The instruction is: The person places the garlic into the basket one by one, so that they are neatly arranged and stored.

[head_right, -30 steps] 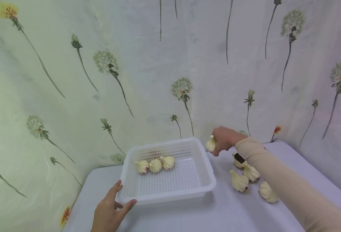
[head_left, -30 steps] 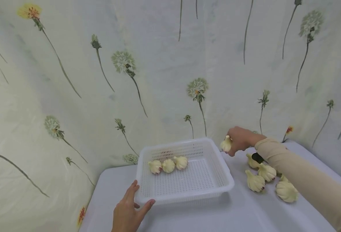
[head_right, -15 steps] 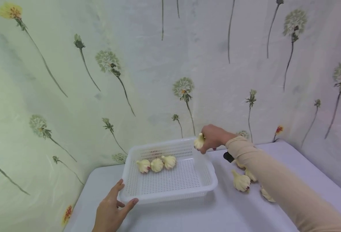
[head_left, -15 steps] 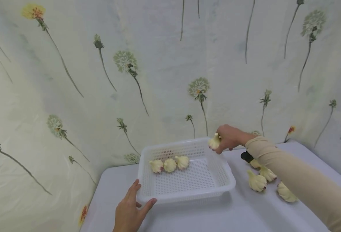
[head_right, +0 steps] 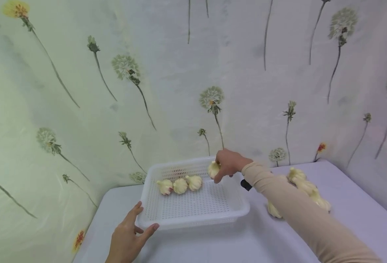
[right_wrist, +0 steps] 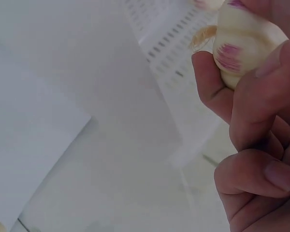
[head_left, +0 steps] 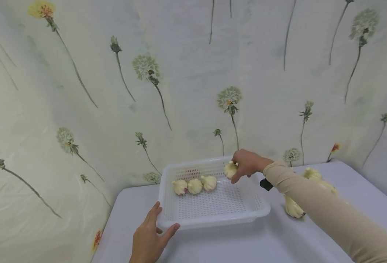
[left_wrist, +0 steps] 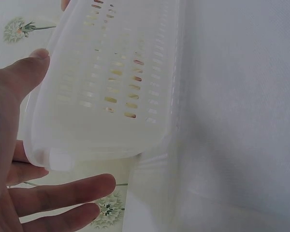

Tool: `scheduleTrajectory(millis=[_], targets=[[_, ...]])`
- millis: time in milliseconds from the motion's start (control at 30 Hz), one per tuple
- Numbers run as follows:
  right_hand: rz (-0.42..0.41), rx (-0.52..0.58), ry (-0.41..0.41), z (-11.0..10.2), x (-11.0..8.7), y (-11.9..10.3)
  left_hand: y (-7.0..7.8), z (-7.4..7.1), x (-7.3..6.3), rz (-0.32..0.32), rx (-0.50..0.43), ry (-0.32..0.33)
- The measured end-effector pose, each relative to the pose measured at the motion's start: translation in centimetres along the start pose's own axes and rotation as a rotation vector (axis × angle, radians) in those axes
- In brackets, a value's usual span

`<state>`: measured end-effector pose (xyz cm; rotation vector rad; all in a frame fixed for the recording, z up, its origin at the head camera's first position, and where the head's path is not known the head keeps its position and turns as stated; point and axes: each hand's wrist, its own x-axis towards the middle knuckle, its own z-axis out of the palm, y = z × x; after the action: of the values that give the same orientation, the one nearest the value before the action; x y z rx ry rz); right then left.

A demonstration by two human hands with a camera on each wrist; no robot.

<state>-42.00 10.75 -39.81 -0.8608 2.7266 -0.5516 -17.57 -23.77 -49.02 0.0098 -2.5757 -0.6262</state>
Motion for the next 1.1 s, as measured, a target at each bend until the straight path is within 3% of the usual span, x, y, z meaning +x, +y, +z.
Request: scheduleTrajectory(millis=[400,600,867,1100], targets=[[0.054,-0.028,-0.065,1.8,1.6,-0.7,0.1,-0.1,0.3,-0.001,0.005,-0.009],[0.044,-0.021,-0.056,2.8,2.3,-0.8,-0.2,0.0,0.2,0.002,0.000,0.002],[0.044,-0.065,-0.059,4.9,2.8,-0.2,-0.3,0.4,0.2,-0.049,-0.035,-0.020],[0.037,-0.144,-0.063,5.5,3.0,-0.6,-0.3,0.2,0.2,-0.012,-0.024,0.011]])
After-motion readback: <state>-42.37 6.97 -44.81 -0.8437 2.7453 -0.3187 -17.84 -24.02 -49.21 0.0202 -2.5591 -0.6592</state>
